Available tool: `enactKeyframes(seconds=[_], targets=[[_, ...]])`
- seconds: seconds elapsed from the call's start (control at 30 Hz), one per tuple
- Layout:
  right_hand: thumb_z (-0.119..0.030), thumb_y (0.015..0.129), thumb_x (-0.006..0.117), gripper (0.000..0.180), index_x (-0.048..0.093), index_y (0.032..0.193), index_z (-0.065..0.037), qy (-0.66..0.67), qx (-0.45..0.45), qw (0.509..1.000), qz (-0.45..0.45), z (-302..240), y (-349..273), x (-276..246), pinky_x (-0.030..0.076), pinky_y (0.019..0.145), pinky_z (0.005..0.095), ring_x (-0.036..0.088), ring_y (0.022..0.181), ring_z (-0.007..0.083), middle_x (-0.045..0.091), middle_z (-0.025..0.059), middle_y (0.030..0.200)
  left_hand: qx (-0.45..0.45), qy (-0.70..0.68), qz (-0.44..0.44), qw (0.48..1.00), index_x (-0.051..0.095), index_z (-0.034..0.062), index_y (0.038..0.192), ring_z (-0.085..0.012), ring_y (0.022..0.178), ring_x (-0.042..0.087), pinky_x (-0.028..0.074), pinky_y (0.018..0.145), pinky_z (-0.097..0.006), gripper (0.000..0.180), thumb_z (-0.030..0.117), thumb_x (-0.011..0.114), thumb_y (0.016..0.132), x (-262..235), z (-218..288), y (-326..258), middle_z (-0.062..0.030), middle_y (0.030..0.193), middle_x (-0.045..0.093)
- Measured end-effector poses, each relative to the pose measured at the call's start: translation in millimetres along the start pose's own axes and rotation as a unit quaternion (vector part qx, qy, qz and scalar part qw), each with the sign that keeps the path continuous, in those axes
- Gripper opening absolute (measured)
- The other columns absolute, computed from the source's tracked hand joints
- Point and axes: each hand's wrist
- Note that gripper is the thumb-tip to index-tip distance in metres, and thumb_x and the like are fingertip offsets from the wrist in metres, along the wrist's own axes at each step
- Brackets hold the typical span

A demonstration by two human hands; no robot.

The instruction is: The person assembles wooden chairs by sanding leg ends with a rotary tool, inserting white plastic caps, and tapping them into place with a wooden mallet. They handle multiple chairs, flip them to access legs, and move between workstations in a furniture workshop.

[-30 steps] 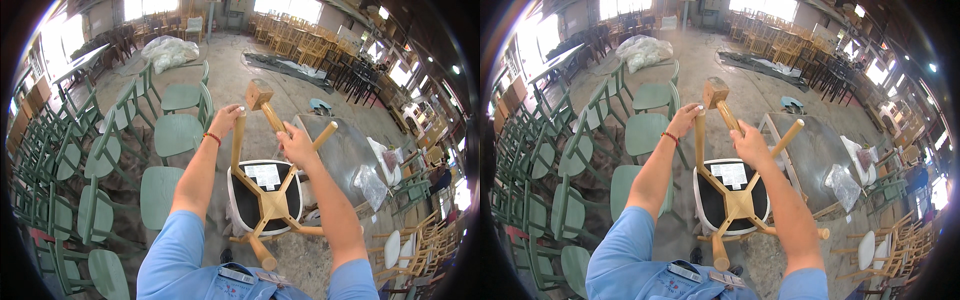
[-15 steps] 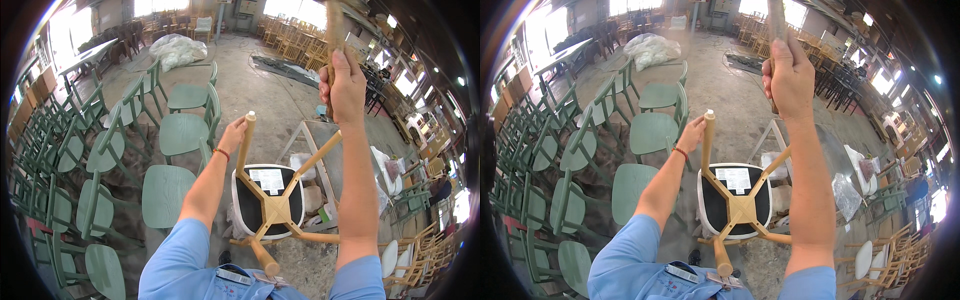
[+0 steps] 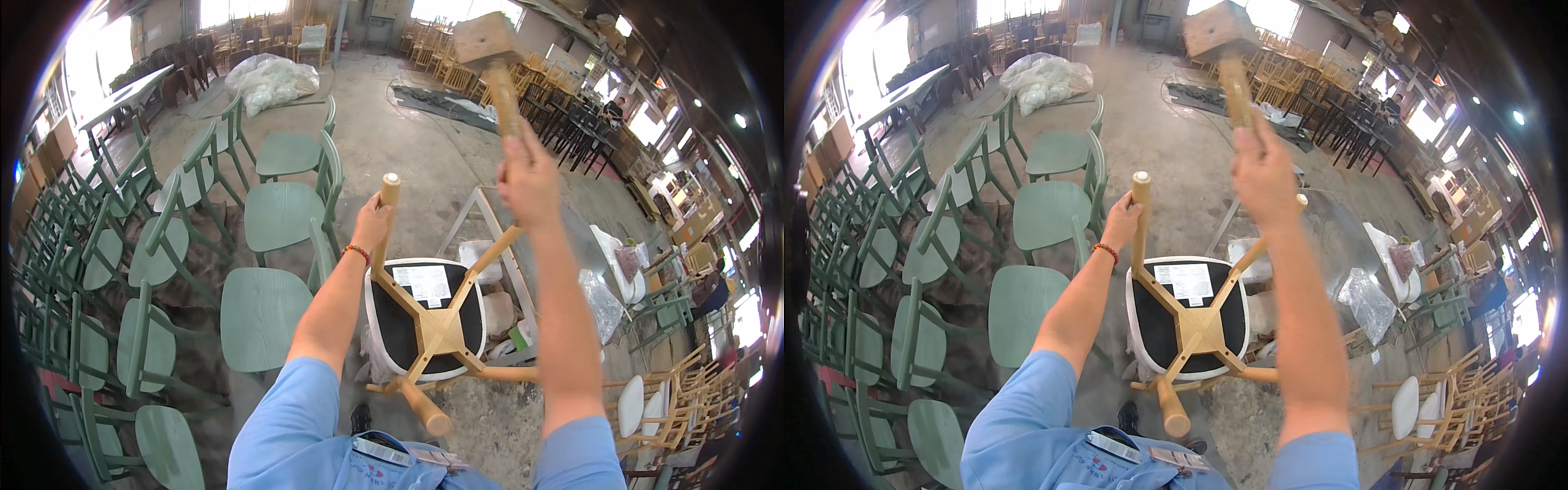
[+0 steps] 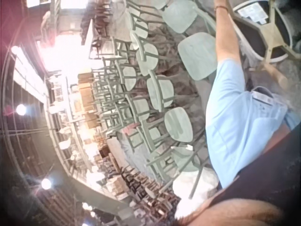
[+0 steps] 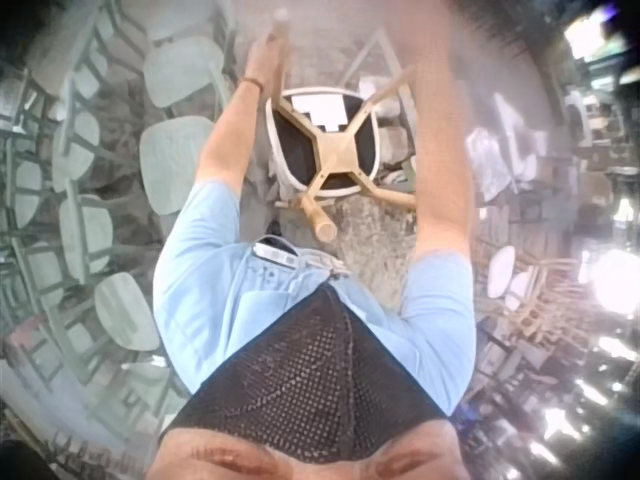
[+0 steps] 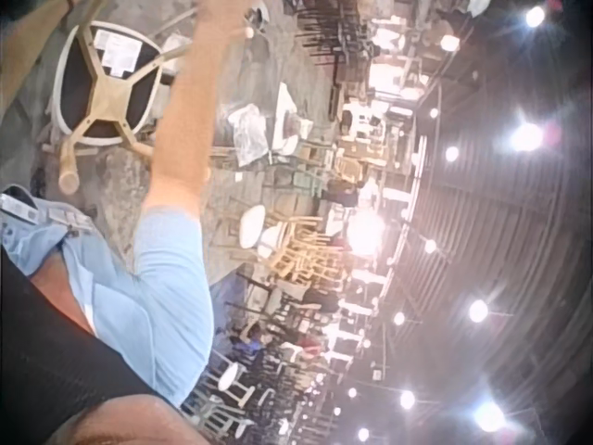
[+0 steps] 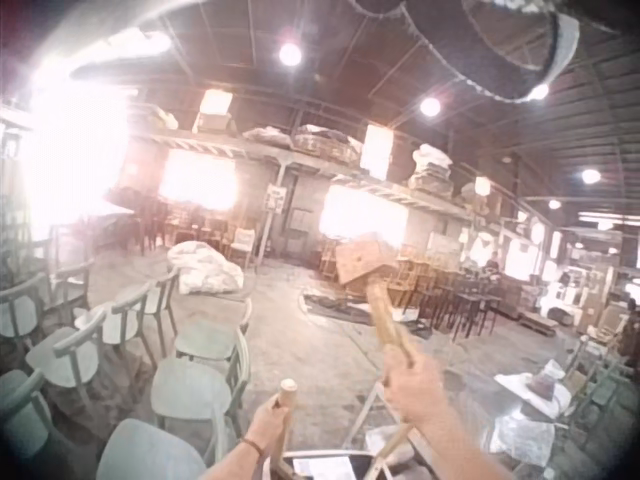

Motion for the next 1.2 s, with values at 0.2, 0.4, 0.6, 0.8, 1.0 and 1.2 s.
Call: enactKeyframes(seconds=[0.2, 0.4, 0.6, 0.8, 1.0, 1.2], targets=[[-0.031, 0.1, 0.055, 0.056, 0.044, 0.146, -0.004, -0.111, 0.19, 0.956, -0.197, 101, -80, 10, 0.046, 0.048, 0.0329, 0.055, 0.054, 0.0155, 0.06, 0.0053, 0.072, -0.022, 0.136, -0.01, 0.99, 0.065, -0.0018, 0.118, -0.0275, 0.103, 0.067, 0.05, 0.088, -0.037, 0.036, 0.016, 0.063, 0.086, -1, 10, 7, -0.0208, 0.105, 0.07], [-0.027, 0.093, 0.066, 0.03, 0.061, 0.109, -0.002, 0.105, 0.201, 0.97, -0.091, 100, -248, -137, 0.041, 0.049, 0.0249, 0.051, 0.053, 0.0071, 0.056, -0.0013, 0.067, -0.127, -0.05, -0.022, 0.99, 0.056, 0.0056, 0.072, -0.0095, 0.052, 0.045, 0.033, 0.045, -0.028, 0.035, 0.033, 0.063, 0.093, -22, 10, -95, 0.0008, 0.059, 0.048], [-0.019, 0.087, 0.075, 0.02, 0.059, 0.093, -0.009, 0.167, 0.352, 0.917, -0.087, 121, -449, -251, 0.041, 0.048, 0.0241, 0.052, 0.054, 0.0076, 0.058, 0.0003, 0.071, -0.373, -0.193, 0.042, 0.907, 0.056, 0.009, 0.071, -0.0101, 0.046, 0.044, 0.033, 0.041, -0.025, 0.018, 0.013, 0.057, 0.088, -30, -23, -345, 0.0008, 0.059, 0.049], [-0.025, 0.085, 0.074, 0.026, 0.063, 0.101, -0.007, 0.11, 0.349, 0.926, -0.09, 163, -572, -273, 0.049, 0.069, 0.0303, 0.061, 0.075, 0.0132, 0.065, 0.0023, 0.082, -0.51, -0.089, -0.346, 0.782, 0.061, 0.002, 0.104, -0.0107, 0.052, 0.044, 0.031, 0.044, -0.025, 0.015, 0.015, 0.056, 0.098, 116, -10, -528, -0.003, 0.073, 0.053], [-0.022, 0.086, 0.073, 0.03, 0.064, 0.109, -0.006, 0.025, 0.314, 0.949, -0.012, 162, -597, -273, 0.051, 0.074, 0.0305, 0.064, 0.081, 0.0127, 0.069, 0.0046, 0.09, -0.399, -0.072, -0.538, 0.739, 0.049, 0.0051, 0.126, -0.0099, 0.053, 0.043, 0.031, 0.045, -0.024, 0.027, 0.02, 0.042, 0.104, 239, 93, -562, -0.0054, 0.085, 0.054], [-0.016, 0.087, 0.071, 0.024, 0.063, 0.105, -0.002, 0.088, 0.296, 0.948, 0.082, 158, -607, -283, 0.051, 0.07, 0.0297, 0.063, 0.078, 0.0129, 0.069, 0.0053, 0.088, -0.402, -0.065, -0.554, 0.726, 0.047, 0.0062, 0.125, -0.0086, 0.053, 0.041, 0.031, 0.045, -0.025, 0.026, 0.022, 0.042, 0.105, 261, 122, -570, -0.004, 0.082, 0.052]])
Point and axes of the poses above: each hand's wrist, its own y-axis towards the middle knuckle, its own x-axis out of the palm, z = x × y
